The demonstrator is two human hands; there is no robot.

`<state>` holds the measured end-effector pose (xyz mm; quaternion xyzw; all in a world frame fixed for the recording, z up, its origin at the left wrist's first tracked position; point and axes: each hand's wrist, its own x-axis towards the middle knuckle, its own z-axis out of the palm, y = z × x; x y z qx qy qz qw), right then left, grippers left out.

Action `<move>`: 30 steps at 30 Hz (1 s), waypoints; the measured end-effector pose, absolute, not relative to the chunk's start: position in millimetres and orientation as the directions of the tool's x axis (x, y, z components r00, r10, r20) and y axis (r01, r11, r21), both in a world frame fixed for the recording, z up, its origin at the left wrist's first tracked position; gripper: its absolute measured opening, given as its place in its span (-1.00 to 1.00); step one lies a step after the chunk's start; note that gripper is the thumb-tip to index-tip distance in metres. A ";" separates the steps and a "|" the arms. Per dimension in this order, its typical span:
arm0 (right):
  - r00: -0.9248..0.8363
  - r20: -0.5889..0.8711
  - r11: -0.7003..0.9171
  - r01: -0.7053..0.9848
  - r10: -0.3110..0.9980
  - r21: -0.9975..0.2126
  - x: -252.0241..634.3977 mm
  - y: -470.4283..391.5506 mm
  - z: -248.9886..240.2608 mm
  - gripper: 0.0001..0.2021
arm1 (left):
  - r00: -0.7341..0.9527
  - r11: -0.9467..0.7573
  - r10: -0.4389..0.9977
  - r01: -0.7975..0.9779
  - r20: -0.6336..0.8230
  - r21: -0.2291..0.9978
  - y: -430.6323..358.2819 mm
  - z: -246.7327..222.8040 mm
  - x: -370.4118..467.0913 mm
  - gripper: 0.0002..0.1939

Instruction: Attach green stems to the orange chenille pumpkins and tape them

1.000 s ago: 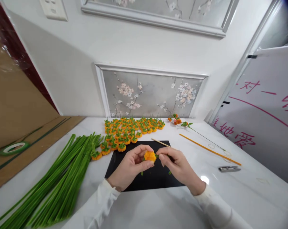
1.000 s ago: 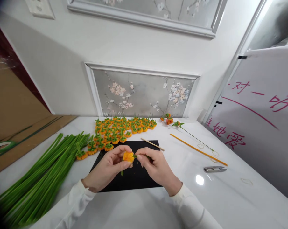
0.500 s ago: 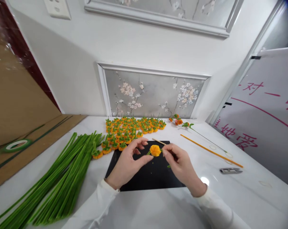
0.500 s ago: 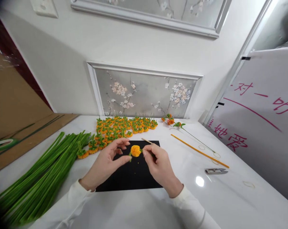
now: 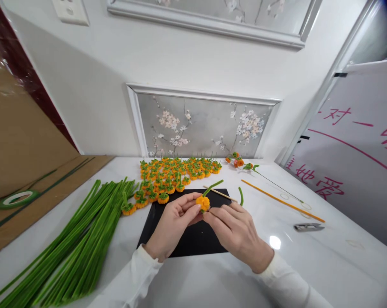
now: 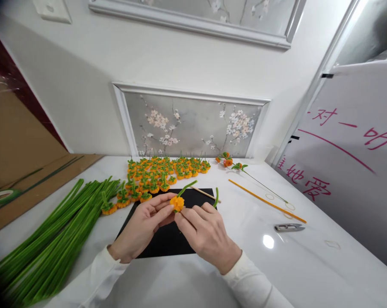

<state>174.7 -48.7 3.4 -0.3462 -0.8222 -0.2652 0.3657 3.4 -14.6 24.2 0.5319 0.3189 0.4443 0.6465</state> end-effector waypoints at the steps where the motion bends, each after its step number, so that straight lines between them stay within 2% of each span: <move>1: -0.488 0.787 0.624 0.762 0.377 0.173 175.4 -48.2 3.6 -0.87 | 0.400 0.041 0.915 -0.236 0.059 0.971 -14.3 24.2 3.2 -0.72; 8: -0.448 0.806 0.660 0.745 0.388 0.097 179.3 -47.7 5.1 -0.85 | 0.336 -0.039 0.938 -0.155 0.089 0.987 -15.7 23.2 4.9 -0.75; 16: -0.329 0.853 0.650 0.760 0.405 -0.016 181.0 -42.5 3.2 -0.86 | 0.369 -0.132 0.919 -0.042 0.138 0.990 -16.3 22.1 7.3 -0.73; 23: -0.302 0.825 0.606 0.793 0.478 -0.061 179.3 -42.3 5.9 -0.87 | 0.387 -0.181 0.904 -0.041 0.183 0.983 -16.2 16.5 7.7 -0.74; 30: -0.281 0.835 0.602 0.795 0.474 -0.074 176.1 -42.3 6.4 -0.87 | 0.437 -0.185 0.882 -0.020 0.175 0.983 -16.8 17.9 6.4 -0.75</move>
